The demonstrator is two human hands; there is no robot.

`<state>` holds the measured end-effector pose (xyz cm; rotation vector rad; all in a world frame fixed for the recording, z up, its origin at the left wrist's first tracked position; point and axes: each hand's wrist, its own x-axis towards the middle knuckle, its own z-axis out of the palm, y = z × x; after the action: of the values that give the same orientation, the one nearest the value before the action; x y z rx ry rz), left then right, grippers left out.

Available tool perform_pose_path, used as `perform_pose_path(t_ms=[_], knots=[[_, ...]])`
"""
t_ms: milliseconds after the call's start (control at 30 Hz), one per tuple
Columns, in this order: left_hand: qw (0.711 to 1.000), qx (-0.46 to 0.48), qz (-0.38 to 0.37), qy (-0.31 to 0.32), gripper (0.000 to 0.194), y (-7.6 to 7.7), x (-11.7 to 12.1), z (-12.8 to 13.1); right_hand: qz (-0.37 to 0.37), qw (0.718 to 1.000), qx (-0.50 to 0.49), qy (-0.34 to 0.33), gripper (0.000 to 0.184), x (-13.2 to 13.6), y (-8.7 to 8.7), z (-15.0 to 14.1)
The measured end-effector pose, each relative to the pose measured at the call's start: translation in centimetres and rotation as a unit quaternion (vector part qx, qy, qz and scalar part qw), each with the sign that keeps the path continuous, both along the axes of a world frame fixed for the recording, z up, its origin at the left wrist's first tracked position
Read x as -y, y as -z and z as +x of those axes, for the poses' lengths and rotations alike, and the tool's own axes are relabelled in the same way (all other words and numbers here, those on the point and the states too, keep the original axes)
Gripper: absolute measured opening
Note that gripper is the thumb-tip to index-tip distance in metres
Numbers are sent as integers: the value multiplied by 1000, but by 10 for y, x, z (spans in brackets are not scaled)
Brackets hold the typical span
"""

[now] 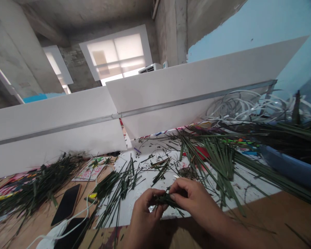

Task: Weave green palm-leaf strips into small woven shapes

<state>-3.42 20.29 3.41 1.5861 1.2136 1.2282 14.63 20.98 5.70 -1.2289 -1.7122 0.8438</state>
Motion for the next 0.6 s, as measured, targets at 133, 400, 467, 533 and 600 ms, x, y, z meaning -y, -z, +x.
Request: perform_pose_path(t_ms=[133, 400, 467, 533, 600], knots=[[1000, -23, 9, 5, 16, 2, -1, -2, 0, 1000, 2, -5, 13, 0, 2, -1], [999, 25, -13, 24, 19, 4, -4, -3, -8, 1000, -22, -16, 10, -1, 7, -2], [999, 33, -18, 29, 18, 5, -5, -5, 0, 999, -28, -24, 9, -1, 8, -3], [999, 34, -13, 34, 18, 7, -6, -7, -4, 998, -44, -35, 7, -1, 9, -3], [999, 34, -6, 38, 20, 9, -8, -9, -29, 996, -73, -51, 6, -2, 9, -4]])
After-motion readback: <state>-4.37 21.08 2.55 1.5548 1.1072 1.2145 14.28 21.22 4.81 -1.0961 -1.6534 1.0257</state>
